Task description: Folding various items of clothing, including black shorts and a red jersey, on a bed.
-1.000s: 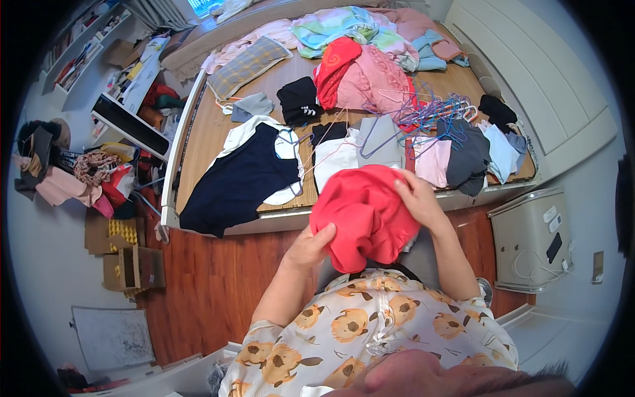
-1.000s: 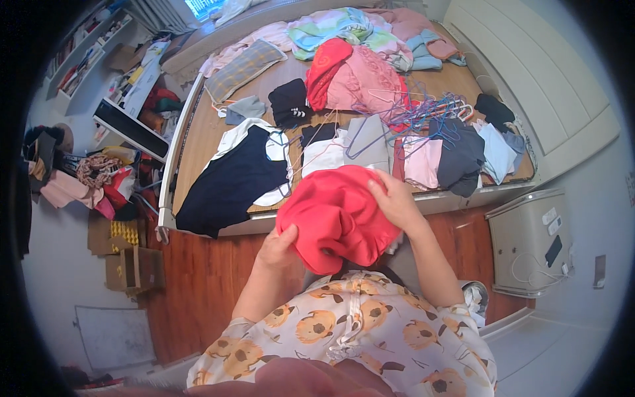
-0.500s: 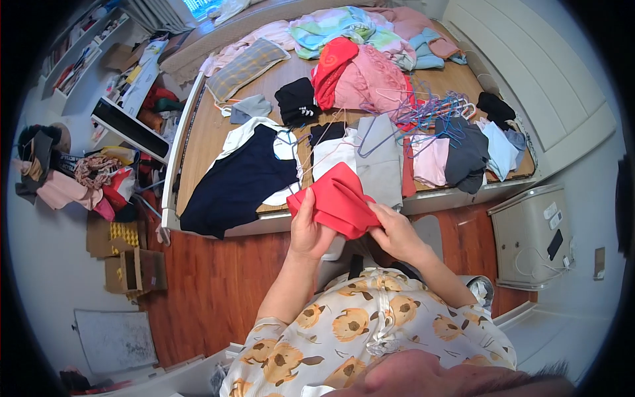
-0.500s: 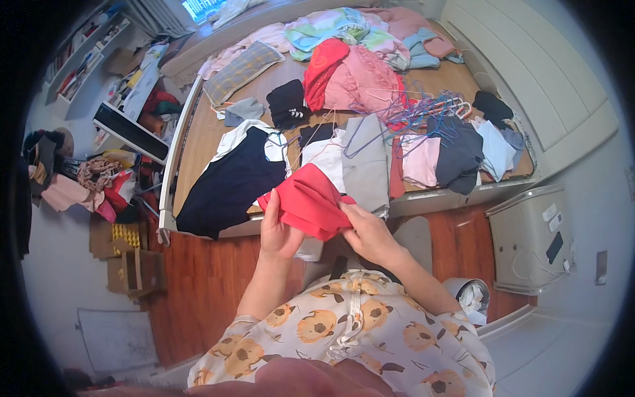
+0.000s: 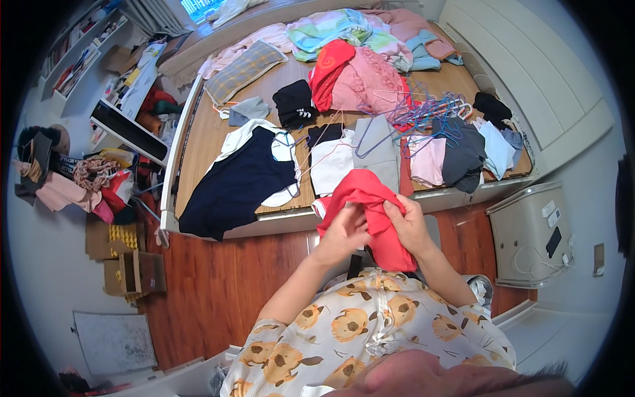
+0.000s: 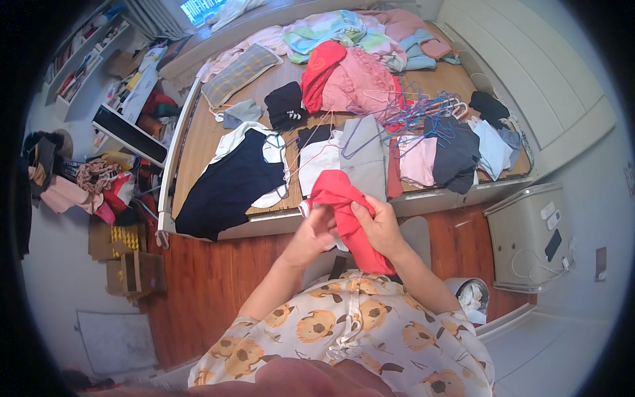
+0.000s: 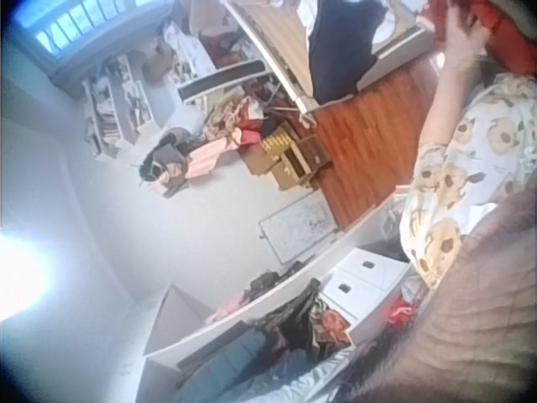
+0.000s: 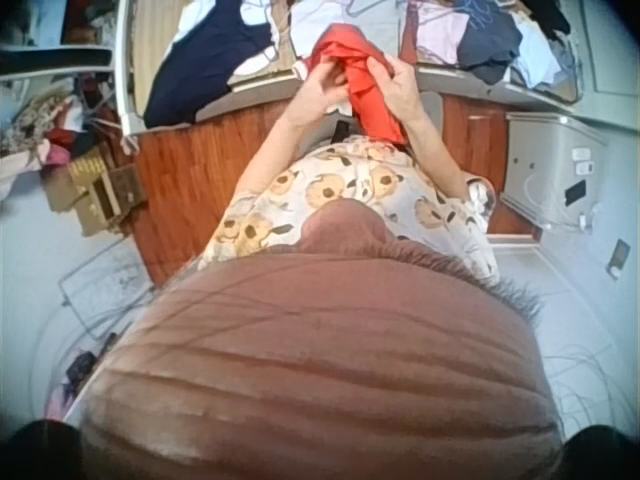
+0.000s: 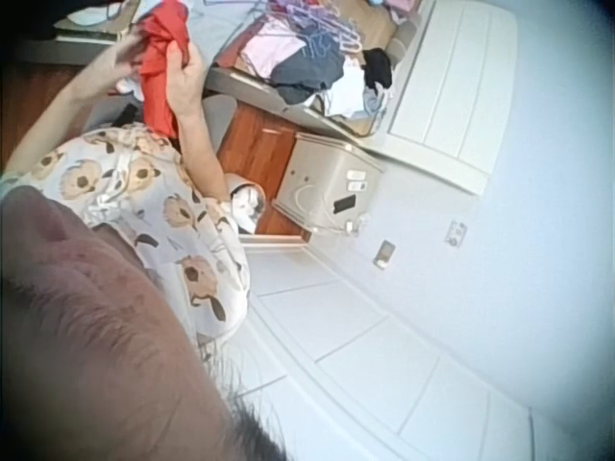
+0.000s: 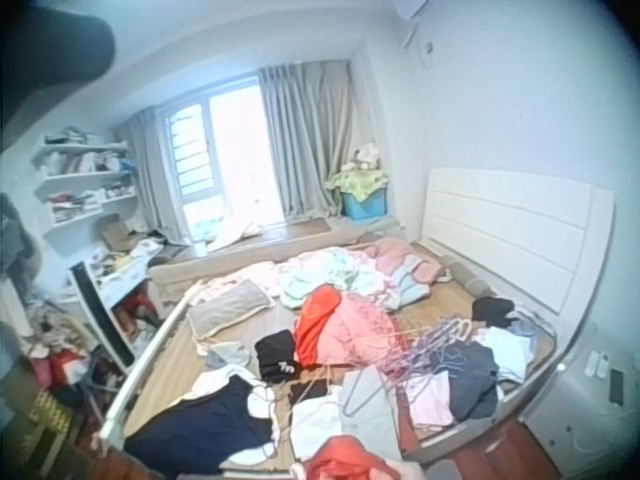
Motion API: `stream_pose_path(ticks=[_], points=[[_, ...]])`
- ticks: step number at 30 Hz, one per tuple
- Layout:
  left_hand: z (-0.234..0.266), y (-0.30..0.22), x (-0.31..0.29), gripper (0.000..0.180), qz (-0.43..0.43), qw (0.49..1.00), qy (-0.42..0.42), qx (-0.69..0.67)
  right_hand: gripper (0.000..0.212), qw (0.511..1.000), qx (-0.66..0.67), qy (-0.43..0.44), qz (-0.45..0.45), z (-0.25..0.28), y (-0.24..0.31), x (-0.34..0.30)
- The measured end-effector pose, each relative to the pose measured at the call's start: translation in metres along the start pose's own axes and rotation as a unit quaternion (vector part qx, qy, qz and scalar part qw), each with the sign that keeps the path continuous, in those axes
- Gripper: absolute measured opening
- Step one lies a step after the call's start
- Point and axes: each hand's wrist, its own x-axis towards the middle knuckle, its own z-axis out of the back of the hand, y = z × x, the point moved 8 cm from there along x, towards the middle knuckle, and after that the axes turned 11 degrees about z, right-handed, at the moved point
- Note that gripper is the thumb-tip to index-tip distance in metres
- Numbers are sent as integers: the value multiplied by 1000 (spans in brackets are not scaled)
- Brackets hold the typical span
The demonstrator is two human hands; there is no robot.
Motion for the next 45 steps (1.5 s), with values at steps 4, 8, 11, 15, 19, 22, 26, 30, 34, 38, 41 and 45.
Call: stream_pose_path(ticks=[4,8,11,15,19,22,26,30,34,38,41,45], points=[[-20,-13,-6,64,-109,896,-97,419,23,999,16,-30,-31,-3,-7,-2],[1,-11,-6,19,-101,924,-158,334,22,999,-40,-14,-29,-5,-13,-5],[14,-7,-9,19,-40,913,-186,361,21,997,-76,-4,-23,-5,-12,-3],[19,-10,-11,21,-96,901,-209,369,20,999,-29,-4,-17,-11,-10,-2],[27,-14,-10,25,-77,956,-224,173,15,983,125,86,-103,-23,-20,-11],[47,-11,-12,33,-25,970,-243,-3,13,980,97,112,-130,-26,-17,-12],[63,-22,-14,33,-89,965,-246,-5,13,982,6,139,-124,-18,-20,-11],[59,-21,-15,34,-72,968,-241,15,13,982,17,132,-132,-18,-20,-11],[60,-20,-15,34,-64,966,-250,27,13,982,17,123,-140,-20,-26,-14],[55,-23,-14,31,-80,965,-248,34,16,988,-34,108,-102,-15,-21,-10],[45,-27,-14,28,-79,964,-253,22,17,993,-21,81,-79,-12,-27,-8],[38,-31,-17,27,-115,958,-218,150,15,987,-61,99,-110,-14,-28,-10]])
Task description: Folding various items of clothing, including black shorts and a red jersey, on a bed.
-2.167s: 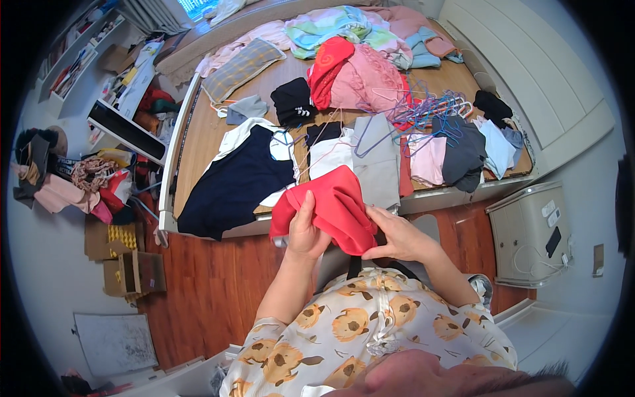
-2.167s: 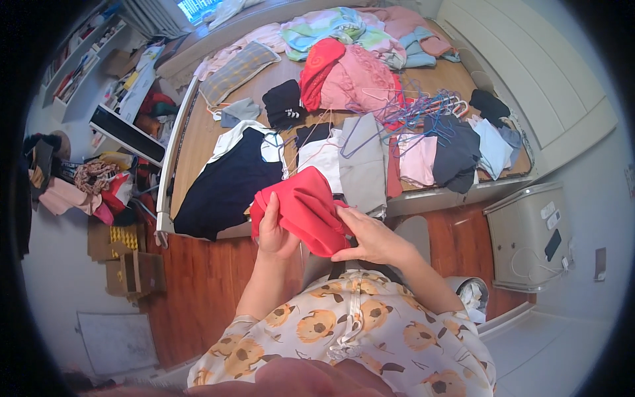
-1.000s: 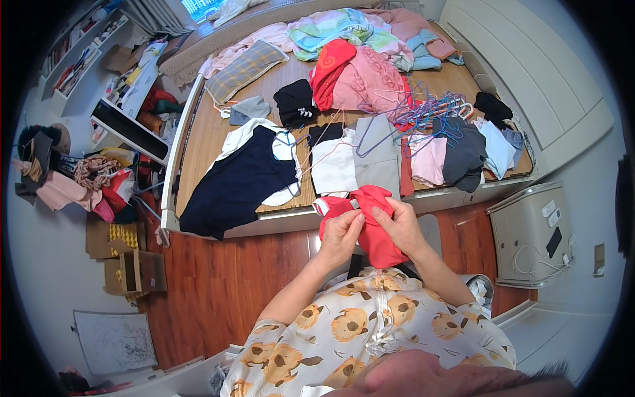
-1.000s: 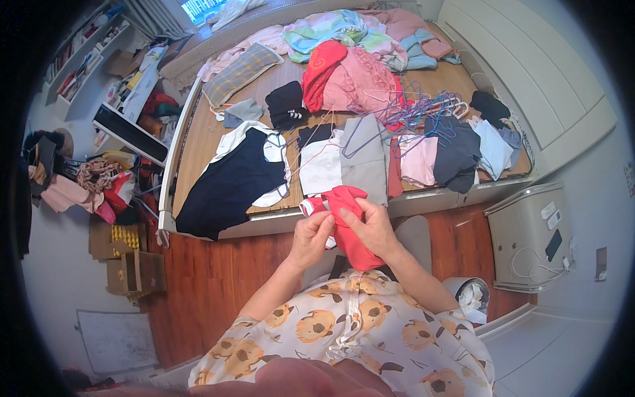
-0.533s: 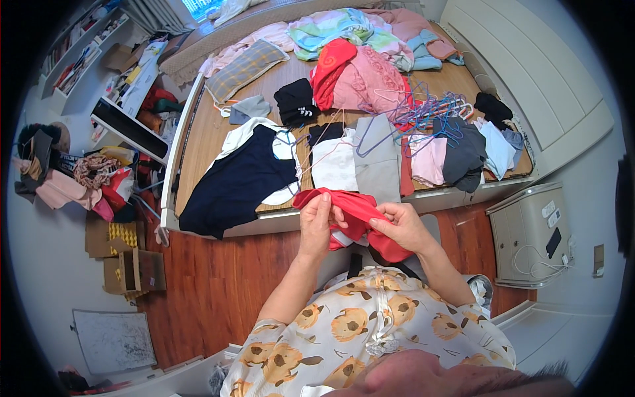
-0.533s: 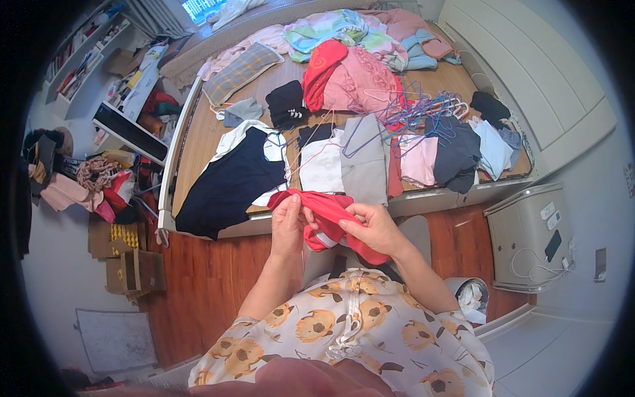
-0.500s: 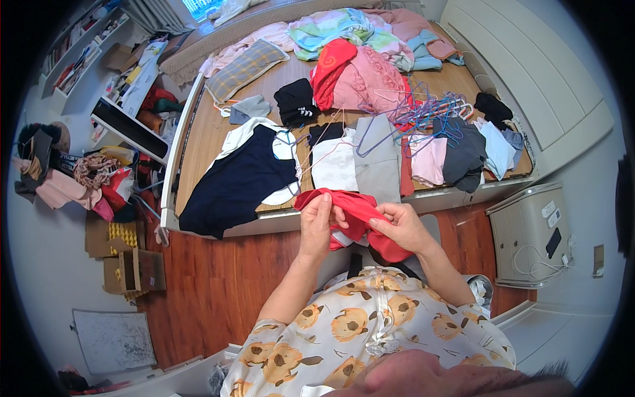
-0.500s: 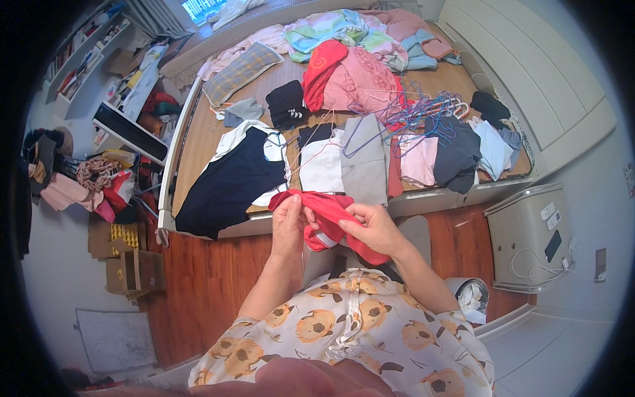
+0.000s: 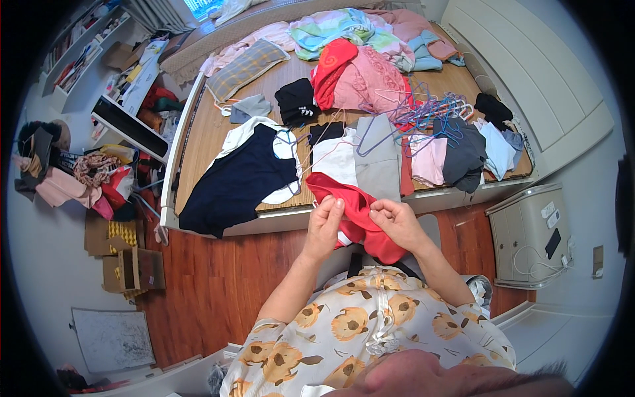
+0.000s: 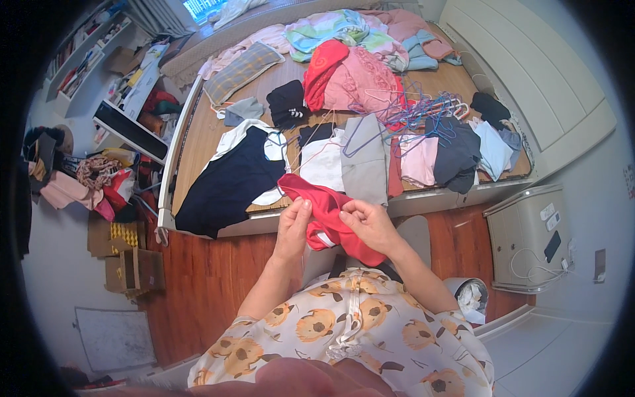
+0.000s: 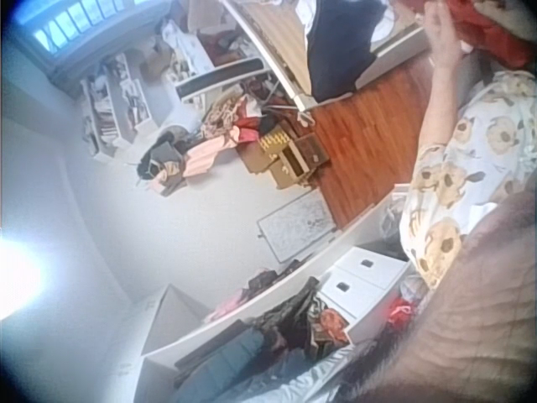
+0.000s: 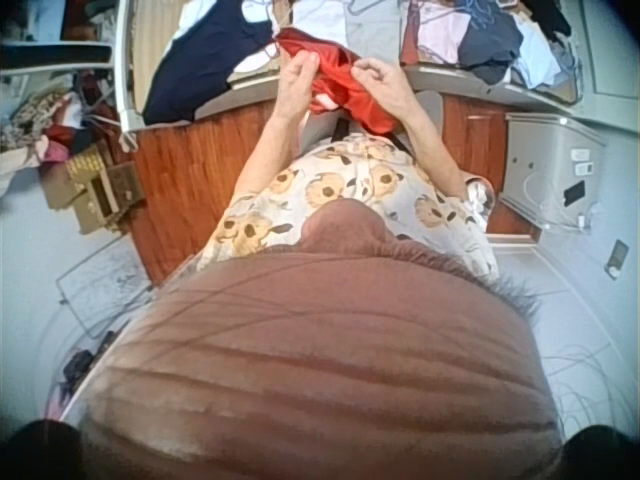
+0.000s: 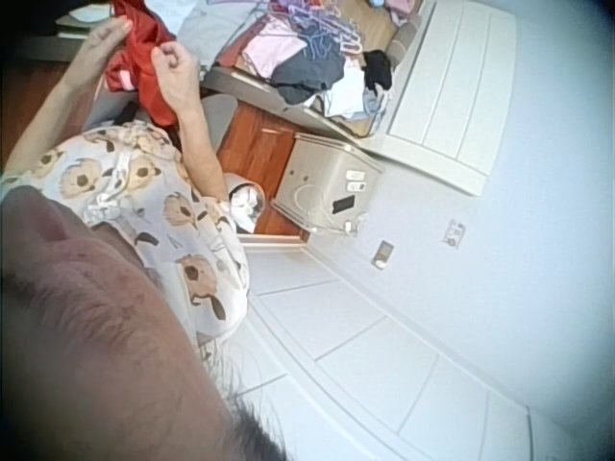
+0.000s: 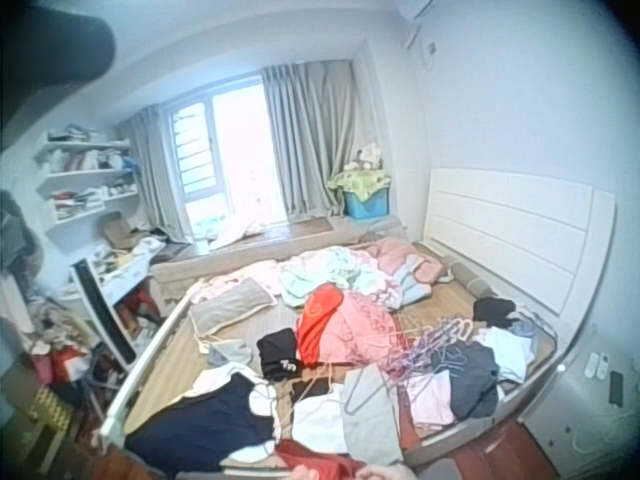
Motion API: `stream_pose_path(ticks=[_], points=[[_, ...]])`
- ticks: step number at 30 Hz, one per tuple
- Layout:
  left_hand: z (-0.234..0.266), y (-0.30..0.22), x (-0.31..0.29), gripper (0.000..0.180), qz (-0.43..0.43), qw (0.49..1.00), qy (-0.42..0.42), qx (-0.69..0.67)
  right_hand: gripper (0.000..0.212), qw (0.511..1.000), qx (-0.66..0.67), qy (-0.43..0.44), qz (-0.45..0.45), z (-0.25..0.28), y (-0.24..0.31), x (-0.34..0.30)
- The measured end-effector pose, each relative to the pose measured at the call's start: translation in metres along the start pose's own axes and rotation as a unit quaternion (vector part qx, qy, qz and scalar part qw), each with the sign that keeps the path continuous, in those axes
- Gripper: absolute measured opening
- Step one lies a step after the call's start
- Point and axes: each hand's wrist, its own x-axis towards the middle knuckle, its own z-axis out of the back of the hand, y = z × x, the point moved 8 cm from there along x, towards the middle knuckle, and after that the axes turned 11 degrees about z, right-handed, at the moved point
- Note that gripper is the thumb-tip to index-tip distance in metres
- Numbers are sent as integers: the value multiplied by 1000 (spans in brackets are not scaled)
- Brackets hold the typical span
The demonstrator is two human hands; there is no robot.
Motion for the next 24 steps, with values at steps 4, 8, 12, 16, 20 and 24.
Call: stream_pose_path(ticks=[4,8,12,16,20,24], points=[[-16,-18,-6,23,-102,987,46,120,13,1000,1,0,-13,0,-9,0],[-26,-27,-11,18,-88,982,91,143,10,999,-24,-12,-18,4,-19,1],[-29,-25,-15,22,-49,987,116,96,13,991,-121,-57,10,13,-17,3],[-19,2,-8,25,92,982,106,-130,14,991,-117,-68,22,18,-14,4],[-3,7,6,27,124,948,24,-293,17,984,10,-162,74,42,-12,7],[7,17,7,22,137,962,24,-234,18,975,85,-191,69,55,-12,8]])
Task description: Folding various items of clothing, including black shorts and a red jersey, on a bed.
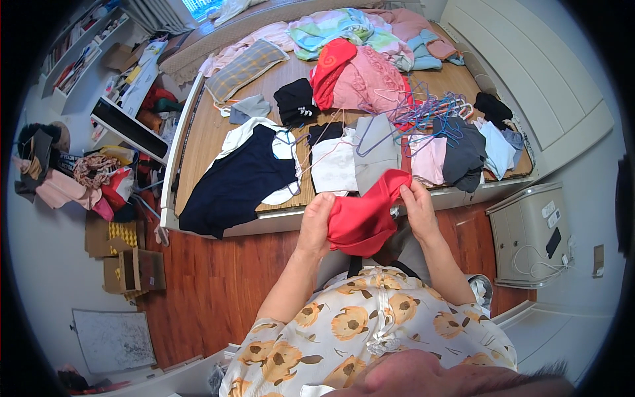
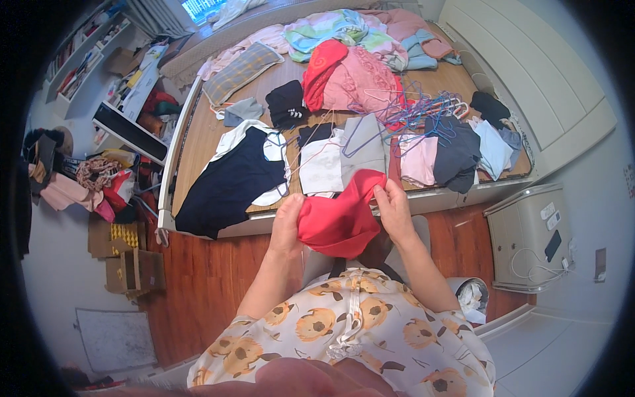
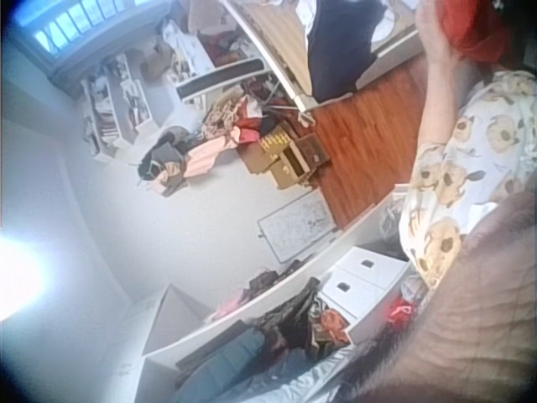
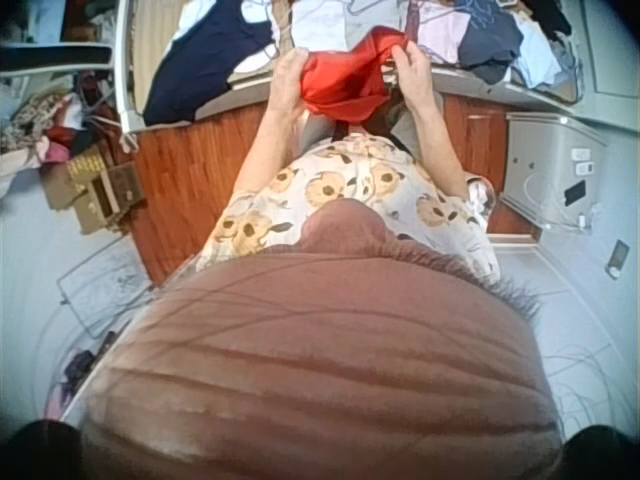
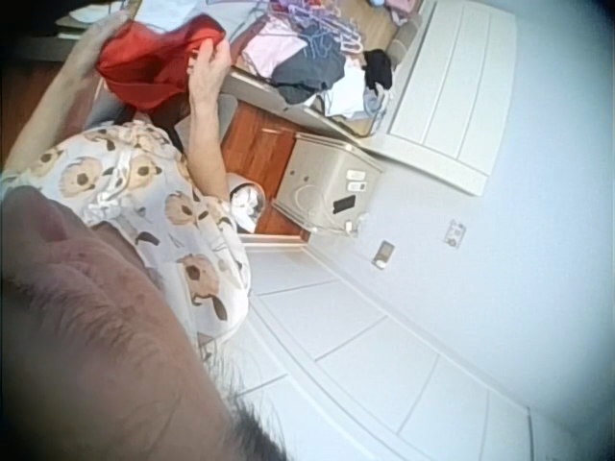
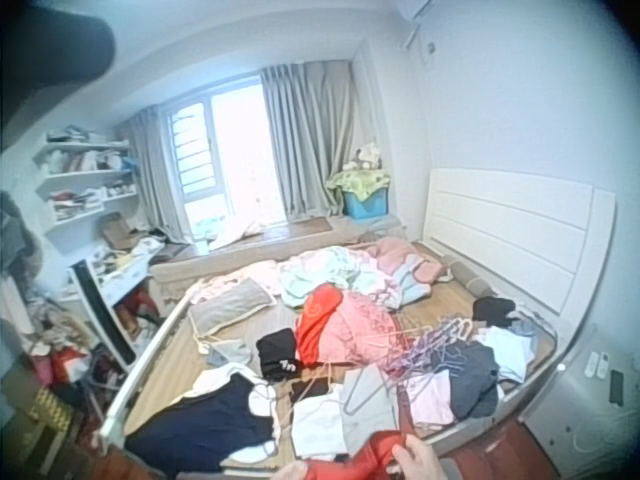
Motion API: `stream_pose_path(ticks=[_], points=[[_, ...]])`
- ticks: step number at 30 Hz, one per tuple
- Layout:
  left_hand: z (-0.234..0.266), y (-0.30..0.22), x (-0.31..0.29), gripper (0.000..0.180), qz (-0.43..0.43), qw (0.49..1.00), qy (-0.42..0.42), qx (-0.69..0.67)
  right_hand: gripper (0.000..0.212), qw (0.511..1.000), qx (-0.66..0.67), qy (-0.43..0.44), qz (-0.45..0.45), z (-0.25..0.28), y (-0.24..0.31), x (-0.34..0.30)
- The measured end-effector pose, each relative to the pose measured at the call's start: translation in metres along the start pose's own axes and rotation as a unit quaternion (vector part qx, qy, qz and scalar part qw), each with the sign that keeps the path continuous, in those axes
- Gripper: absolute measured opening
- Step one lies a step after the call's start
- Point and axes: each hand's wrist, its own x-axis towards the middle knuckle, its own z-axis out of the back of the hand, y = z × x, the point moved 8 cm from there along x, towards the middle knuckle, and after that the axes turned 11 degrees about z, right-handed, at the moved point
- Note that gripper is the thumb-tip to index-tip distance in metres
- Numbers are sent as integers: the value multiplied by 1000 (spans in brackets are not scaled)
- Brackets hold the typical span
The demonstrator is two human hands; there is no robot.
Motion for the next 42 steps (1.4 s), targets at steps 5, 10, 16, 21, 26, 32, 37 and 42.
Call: stream_pose_path(ticks=[5,10,16,21,26,32,37,42], points=[[-22,3,-5,46,-52,861,5,506,19,1000,-19,-2,6,9,2,-3],[-1,15,0,33,-177,750,-58,635,15,990,-109,35,87,3,22,0],[12,10,11,12,-102,865,-26,490,13,999,-18,1,44,7,9,-3],[13,12,12,16,-70,926,11,371,14,999,6,34,18,-3,-5,-6],[0,14,7,20,50,992,39,108,14,995,-55,89,-5,-6,-13,-9],[0,13,6,21,94,995,29,0,35,947,-171,272,-25,-41,3,-23],[-8,21,4,19,86,991,80,67,29,932,-216,290,-4,-38,-17,-26],[-24,12,-5,37,31,963,106,248,32,938,-183,290,59,-34,-13,-19]])
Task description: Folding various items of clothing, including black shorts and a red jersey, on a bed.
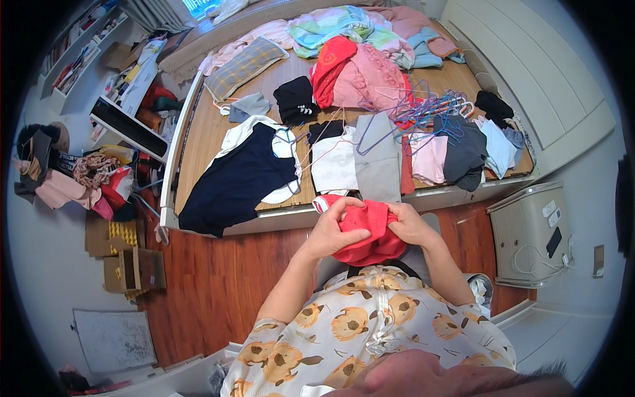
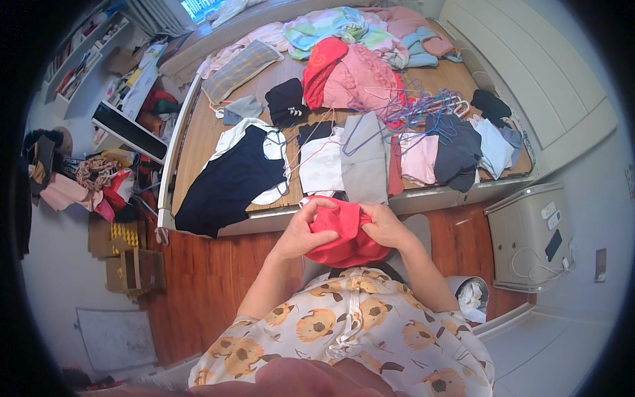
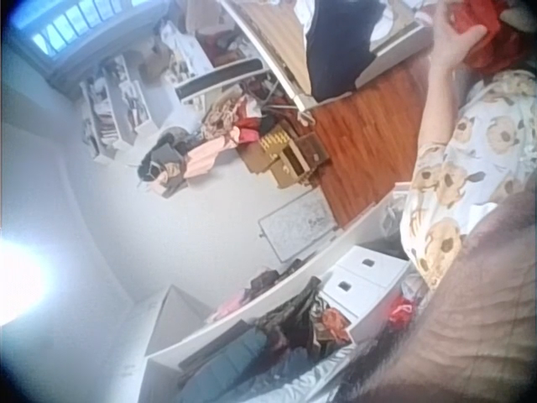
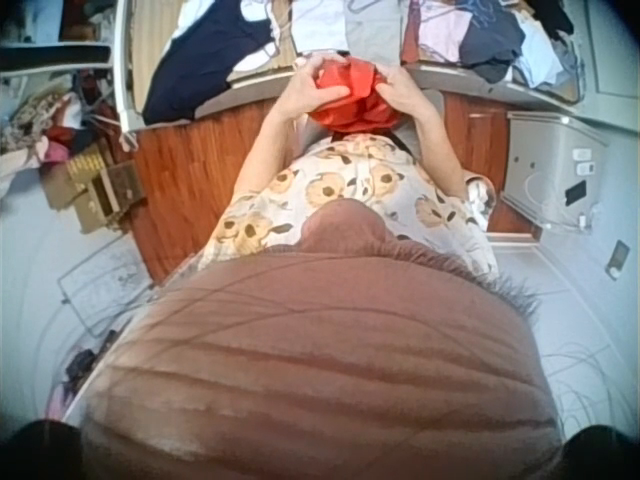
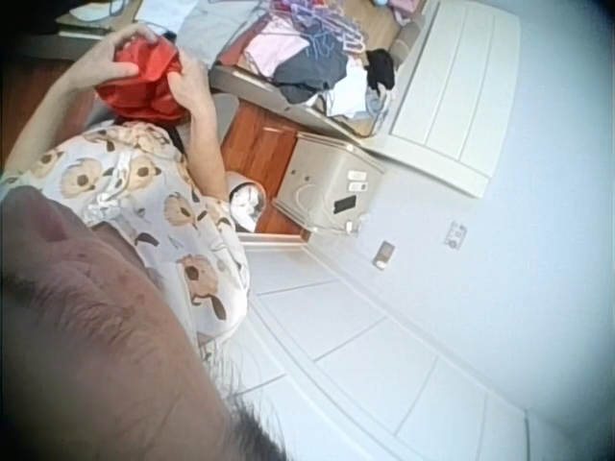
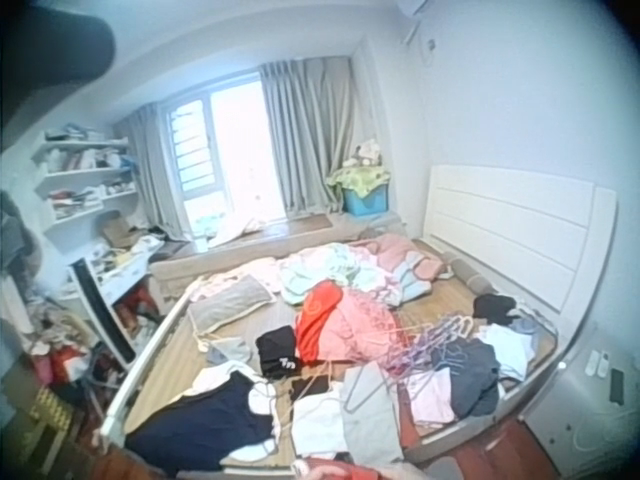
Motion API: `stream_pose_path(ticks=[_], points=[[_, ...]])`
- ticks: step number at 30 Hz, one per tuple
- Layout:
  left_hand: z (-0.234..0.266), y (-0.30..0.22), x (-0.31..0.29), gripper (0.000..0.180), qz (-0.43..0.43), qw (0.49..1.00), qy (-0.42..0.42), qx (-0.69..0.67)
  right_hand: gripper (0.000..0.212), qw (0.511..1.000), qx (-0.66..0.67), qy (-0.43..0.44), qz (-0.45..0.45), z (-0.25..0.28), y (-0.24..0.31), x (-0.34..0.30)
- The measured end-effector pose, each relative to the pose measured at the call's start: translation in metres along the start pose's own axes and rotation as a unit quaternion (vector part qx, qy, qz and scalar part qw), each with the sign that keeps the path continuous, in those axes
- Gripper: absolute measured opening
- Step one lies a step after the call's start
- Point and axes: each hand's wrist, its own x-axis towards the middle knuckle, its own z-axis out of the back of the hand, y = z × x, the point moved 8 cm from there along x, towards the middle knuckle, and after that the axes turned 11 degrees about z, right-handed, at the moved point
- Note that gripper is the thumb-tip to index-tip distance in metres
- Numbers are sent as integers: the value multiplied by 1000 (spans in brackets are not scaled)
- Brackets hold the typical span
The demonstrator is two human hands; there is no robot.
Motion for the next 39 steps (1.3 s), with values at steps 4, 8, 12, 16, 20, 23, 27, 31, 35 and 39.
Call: stream_pose_path(ticks=[4,8,12,16,20,23,27,31,35,39], points=[[-3,-14,-2,52,-68,897,-140,413,33,978,194,22,-68,-12,6,-4],[2,6,4,30,-49,888,-100,446,29,943,306,-3,-134,-16,8,-7],[4,1,5,18,-154,918,-82,356,28,922,355,-15,-152,-13,11,-8],[8,25,9,19,-3,997,-5,82,31,947,288,8,-144,-9,12,-7],[8,30,6,21,63,989,-1,-136,37,973,200,28,-110,-5,22,-4],[9,32,6,22,75,981,17,-178,35,979,168,67,-89,-14,25,-5],[2,19,6,24,66,981,16,-180,23,971,-44,195,-131,-26,-9,-14],[5,11,2,26,27,996,-21,-82,23,977,168,98,-88,-22,3,-11],[2,2,2,35,-58,972,-56,223,26,867,473,-43,-149,-14,8,-9],[12,28,10,30,-42,925,-74,369,24,841,520,-56,-137,-15,14,-7]])
